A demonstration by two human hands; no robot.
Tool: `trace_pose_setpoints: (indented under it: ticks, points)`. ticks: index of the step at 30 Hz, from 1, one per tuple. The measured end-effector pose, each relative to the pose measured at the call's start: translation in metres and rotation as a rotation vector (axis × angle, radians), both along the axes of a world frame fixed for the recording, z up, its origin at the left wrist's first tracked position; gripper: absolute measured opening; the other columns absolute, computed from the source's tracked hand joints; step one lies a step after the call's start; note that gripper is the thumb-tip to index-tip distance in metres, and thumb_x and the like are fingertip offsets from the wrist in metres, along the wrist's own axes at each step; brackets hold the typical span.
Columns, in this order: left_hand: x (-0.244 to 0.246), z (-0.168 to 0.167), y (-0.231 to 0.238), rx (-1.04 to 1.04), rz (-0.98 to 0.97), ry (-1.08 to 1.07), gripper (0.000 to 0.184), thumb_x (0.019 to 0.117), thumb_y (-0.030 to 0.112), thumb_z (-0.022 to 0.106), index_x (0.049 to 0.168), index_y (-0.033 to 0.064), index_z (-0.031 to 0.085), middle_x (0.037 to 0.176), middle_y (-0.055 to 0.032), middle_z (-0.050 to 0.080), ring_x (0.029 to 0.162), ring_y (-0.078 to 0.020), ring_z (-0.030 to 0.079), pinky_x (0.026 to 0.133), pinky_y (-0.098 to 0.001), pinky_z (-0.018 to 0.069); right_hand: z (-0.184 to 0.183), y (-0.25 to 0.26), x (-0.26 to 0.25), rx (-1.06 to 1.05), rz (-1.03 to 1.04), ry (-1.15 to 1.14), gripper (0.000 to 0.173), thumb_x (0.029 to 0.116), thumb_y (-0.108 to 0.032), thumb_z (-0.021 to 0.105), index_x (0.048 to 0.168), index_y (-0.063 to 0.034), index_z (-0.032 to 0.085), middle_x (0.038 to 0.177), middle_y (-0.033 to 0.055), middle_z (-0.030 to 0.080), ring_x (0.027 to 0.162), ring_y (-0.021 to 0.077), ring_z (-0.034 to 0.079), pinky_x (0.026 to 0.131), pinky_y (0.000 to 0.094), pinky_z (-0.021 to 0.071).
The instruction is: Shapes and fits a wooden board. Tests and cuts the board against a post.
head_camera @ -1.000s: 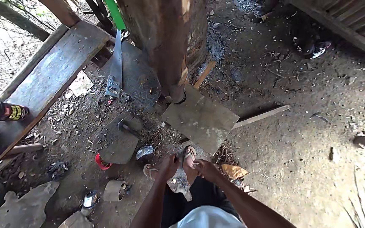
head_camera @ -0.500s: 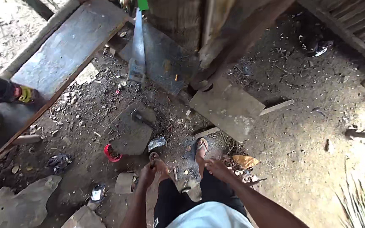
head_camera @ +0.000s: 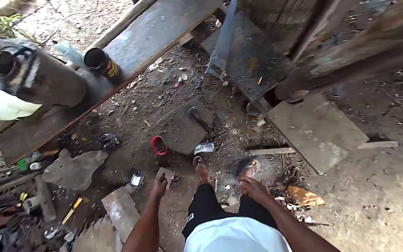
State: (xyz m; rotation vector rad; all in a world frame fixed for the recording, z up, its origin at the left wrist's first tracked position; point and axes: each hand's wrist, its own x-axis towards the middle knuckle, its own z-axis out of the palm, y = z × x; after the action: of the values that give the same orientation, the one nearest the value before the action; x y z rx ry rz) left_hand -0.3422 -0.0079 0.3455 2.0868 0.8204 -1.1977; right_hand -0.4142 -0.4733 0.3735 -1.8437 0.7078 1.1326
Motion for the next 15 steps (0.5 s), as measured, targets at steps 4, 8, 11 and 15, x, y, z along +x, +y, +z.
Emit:
trace_pose_setpoints:
  ticks: [4, 8, 11, 15]
  points:
    - [-0.008, -0.012, -0.021, 0.008, 0.123, -0.035, 0.043, 0.0991, 0.016, 0.058, 0.140, 0.0039, 0.053, 0.117, -0.0234, 0.068, 0.095, -0.0360, 0.071, 0.085, -0.0564, 0.0586, -0.006, -0.023, -0.004, -0.029, 0.023, 0.056, 0.036, 0.1060, -0.034, 0.055, 0.133, -0.0123, 0.065, 0.112, 0.0122, 0.073, 0.093, 0.0253, 0.073, 0.085, 0.0487, 0.0597]
    - [0.007, -0.048, -0.057, 0.031, 0.093, -0.111, 0.041, 0.0990, 0.015, 0.059, 0.139, 0.0069, 0.059, 0.117, -0.0217, 0.069, 0.098, -0.0356, 0.071, 0.089, -0.0580, 0.0577, -0.038, -0.052, 0.003, -0.025, 0.166, 0.106, 0.037, 0.1065, -0.033, 0.053, 0.135, -0.0116, 0.063, 0.110, 0.0145, 0.073, 0.093, 0.0277, 0.073, 0.087, 0.0505, 0.0588]
    - [0.042, -0.086, -0.093, 0.107, -0.194, -0.128, 0.040, 0.1031, 0.019, 0.056, 0.142, 0.0131, 0.061, 0.131, -0.0195, 0.066, 0.122, -0.0358, 0.064, 0.106, -0.0575, 0.0498, -0.066, -0.073, 0.003, -0.064, 0.152, 0.109, 0.038, 0.1062, -0.034, 0.053, 0.136, -0.0138, 0.065, 0.110, 0.0134, 0.073, 0.094, 0.0269, 0.072, 0.091, 0.0505, 0.0574]
    - [0.095, -0.171, -0.127, 0.151, -0.444, -0.200, 0.037, 0.1032, 0.017, 0.053, 0.138, 0.0197, 0.065, 0.139, -0.0223, 0.060, 0.126, -0.0412, 0.060, 0.104, -0.0598, 0.0502, -0.108, -0.091, 0.004, -0.139, 0.123, 0.105, 0.039, 0.1062, -0.034, 0.053, 0.137, -0.0139, 0.064, 0.120, 0.0134, 0.072, 0.107, 0.0278, 0.071, 0.099, 0.0526, 0.0547]
